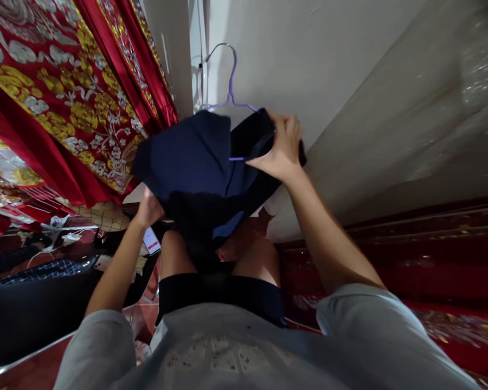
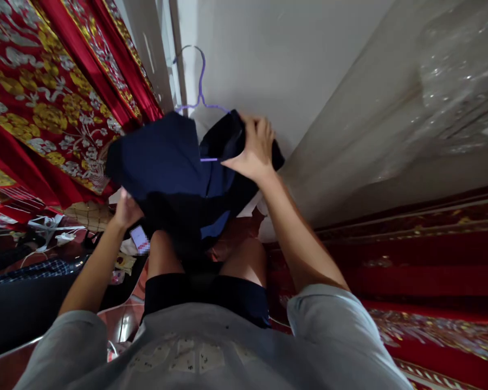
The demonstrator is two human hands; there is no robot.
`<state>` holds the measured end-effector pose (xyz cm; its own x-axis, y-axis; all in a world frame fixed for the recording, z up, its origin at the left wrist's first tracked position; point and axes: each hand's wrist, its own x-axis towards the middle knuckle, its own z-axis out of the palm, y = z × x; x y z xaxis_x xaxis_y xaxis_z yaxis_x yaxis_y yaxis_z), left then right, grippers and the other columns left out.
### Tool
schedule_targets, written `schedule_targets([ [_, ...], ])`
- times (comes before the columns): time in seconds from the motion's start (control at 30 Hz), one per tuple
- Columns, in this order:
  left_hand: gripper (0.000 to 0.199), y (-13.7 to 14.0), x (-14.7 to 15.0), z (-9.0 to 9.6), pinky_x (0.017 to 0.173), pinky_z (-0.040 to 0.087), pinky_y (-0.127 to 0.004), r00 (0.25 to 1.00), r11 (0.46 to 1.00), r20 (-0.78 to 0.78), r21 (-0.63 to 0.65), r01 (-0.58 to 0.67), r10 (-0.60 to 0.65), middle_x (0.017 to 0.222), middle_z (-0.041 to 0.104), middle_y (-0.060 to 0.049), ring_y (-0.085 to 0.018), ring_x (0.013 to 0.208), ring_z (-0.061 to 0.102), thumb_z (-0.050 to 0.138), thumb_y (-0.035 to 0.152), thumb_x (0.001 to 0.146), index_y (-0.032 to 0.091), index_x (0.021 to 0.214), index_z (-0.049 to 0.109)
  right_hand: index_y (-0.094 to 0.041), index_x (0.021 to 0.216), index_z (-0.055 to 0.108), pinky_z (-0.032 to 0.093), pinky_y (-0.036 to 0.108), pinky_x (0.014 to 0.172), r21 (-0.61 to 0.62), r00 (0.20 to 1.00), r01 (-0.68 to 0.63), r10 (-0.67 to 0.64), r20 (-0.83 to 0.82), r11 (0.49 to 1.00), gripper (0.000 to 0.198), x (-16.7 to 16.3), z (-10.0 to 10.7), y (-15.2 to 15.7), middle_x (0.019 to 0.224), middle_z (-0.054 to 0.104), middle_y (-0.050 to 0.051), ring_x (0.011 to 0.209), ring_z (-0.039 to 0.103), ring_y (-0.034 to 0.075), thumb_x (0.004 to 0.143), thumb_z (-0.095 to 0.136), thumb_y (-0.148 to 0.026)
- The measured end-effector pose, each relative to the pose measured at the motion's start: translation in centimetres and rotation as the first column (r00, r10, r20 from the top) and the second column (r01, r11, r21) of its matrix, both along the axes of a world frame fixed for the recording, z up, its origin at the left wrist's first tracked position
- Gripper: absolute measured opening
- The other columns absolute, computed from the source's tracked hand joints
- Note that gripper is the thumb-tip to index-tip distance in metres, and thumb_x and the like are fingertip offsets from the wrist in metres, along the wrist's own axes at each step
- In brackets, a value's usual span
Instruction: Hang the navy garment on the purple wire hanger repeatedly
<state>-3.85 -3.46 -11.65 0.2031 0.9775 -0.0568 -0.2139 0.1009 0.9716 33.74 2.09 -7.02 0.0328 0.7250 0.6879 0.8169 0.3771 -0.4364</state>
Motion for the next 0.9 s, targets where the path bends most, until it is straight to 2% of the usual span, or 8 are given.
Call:
schedule_targets([
  [0.17, 0.057, -1.1, 2.9, -3.8, 0.123, 0.04, -0.044, 0.972, 0.973, 0.061, 0.027, -0.229, 0.227, 0.133, 0.07, -0.011, -0.03, 0.141, 0.054, 0.08, 0.059, 0.077, 0.019, 0.116, 0.07, -0.015, 0.145, 0.049, 0.024, 0.06, 0.12, -0.001, 0.986, -0.163, 0.163, 0.014, 0.987, 0.083, -1.1, 4.1, 0.9, 0.142, 0.044, 0.021, 0.139, 0.036, 0.038, 0.08, 0.079, -0.056],
  [0.33, 0.042, -1.7, 4.7, -5.2, 0.117, 0.047, -0.042, 0.87, 0.872, 0.089, 0.025, -0.489, 0.485, 0.12, 0.075, -0.009, -0.028, 0.124, 0.067, 0.084, 0.04, 0.075, 0.018, 0.109, 0.071, -0.023, 0.153, 0.043, 0.025, 0.073, 0.116, -0.038, 0.959, -0.266, 0.268, 0.09, 0.963, 0.101, -1.4, 3.8, -2.5, 0.145, 0.043, 0.016, 0.14, 0.037, 0.046, 0.07, 0.08, -0.069],
  [0.43, 0.035, -3.1, 5.9, -6.6, 0.113, 0.051, -0.041, 0.835, 0.845, 0.134, -0.132, -0.518, 0.533, 0.117, 0.077, -0.006, -0.026, 0.118, 0.07, 0.079, 0.035, 0.077, 0.02, 0.107, 0.072, -0.027, 0.149, 0.044, 0.031, 0.065, 0.117, 0.003, 0.957, -0.261, 0.259, -0.13, 0.965, 0.079, -3.1, 0.1, -3.8, 0.147, 0.044, 0.013, 0.143, 0.038, 0.038, 0.084, 0.066, -0.066],
  [0.53, 0.03, -4.6, 7.3, -8.0, 0.106, 0.056, -0.039, 0.823, 0.826, 0.144, -0.241, -0.51, 0.55, 0.115, 0.077, -0.005, -0.026, 0.117, 0.071, 0.076, 0.034, 0.08, 0.023, 0.108, 0.071, -0.021, 0.136, 0.046, 0.047, 0.049, 0.104, -0.021, 0.855, -0.042, 0.024, -0.518, 0.999, 0.056, -7.4, -6.4, -4.0, 0.13, 0.054, 0.013, 0.123, 0.054, 0.028, 0.091, 0.057, -0.054],
  [0.6, 0.029, -5.2, 7.7, -8.6, 0.104, 0.057, -0.037, 0.833, 0.825, 0.109, -0.254, -0.505, 0.543, 0.114, 0.077, -0.005, -0.026, 0.119, 0.07, 0.074, 0.037, 0.082, 0.026, 0.108, 0.07, -0.018, 0.115, 0.052, 0.053, 0.039, 0.086, -0.244, 0.765, -0.05, -0.119, -0.633, 0.969, 0.044, -10.8, -10.9, -4.5, 0.107, 0.061, 0.011, 0.095, 0.06, 0.023, 0.082, 0.066, -0.044],
  [0.67, 0.031, -5.4, 7.2, -9.0, 0.105, 0.056, -0.038, 0.847, 0.834, 0.065, -0.225, -0.503, 0.528, 0.116, 0.076, -0.006, -0.026, 0.121, 0.069, 0.073, 0.041, 0.084, 0.026, 0.111, 0.068, -0.021, 0.093, 0.051, 0.051, 0.034, 0.074, -0.518, 0.73, -0.198, -0.227, -0.644, 0.832, 0.026, -13.3, -14.5, -5.9, 0.084, 0.06, 0.004, 0.076, 0.056, 0.019, 0.078, 0.067, -0.035],
  [0.77, 0.038, -5.2, 5.2, -9.3, 0.115, 0.047, -0.04, 0.783, 0.782, -0.035, -0.022, -0.622, 0.622, 0.125, 0.07, -0.008, -0.025, 0.126, 0.064, 0.076, 0.036, 0.081, 0.022, 0.115, 0.063, -0.023, 0.074, 0.048, 0.045, 0.029, 0.06, -0.642, 0.677, -0.382, -0.271, -0.684, 0.665, 0.022, -14.4, -17.0, -9.0, 0.067, 0.058, 0.001, 0.061, 0.054, 0.016, 0.085, 0.056, -0.04],
  [0.9, 0.049, -6.4, 4.7, -10.4, 0.12, 0.036, -0.04, 0.526, 0.56, -0.202, 0.397, -0.727, 0.826, 0.14, 0.055, -0.01, -0.022, 0.136, 0.053, 0.069, 0.019, 0.082, 0.023, 0.128, 0.053, -0.021, 0.059, 0.054, 0.043, 0.026, 0.058, -0.632, 0.681, -0.484, -0.192, -0.706, 0.606, 0.037, -13.2, -16.0, -11.8, 0.057, 0.061, 0.002, 0.055, 0.056, 0.013, 0.086, 0.056, -0.046],
])
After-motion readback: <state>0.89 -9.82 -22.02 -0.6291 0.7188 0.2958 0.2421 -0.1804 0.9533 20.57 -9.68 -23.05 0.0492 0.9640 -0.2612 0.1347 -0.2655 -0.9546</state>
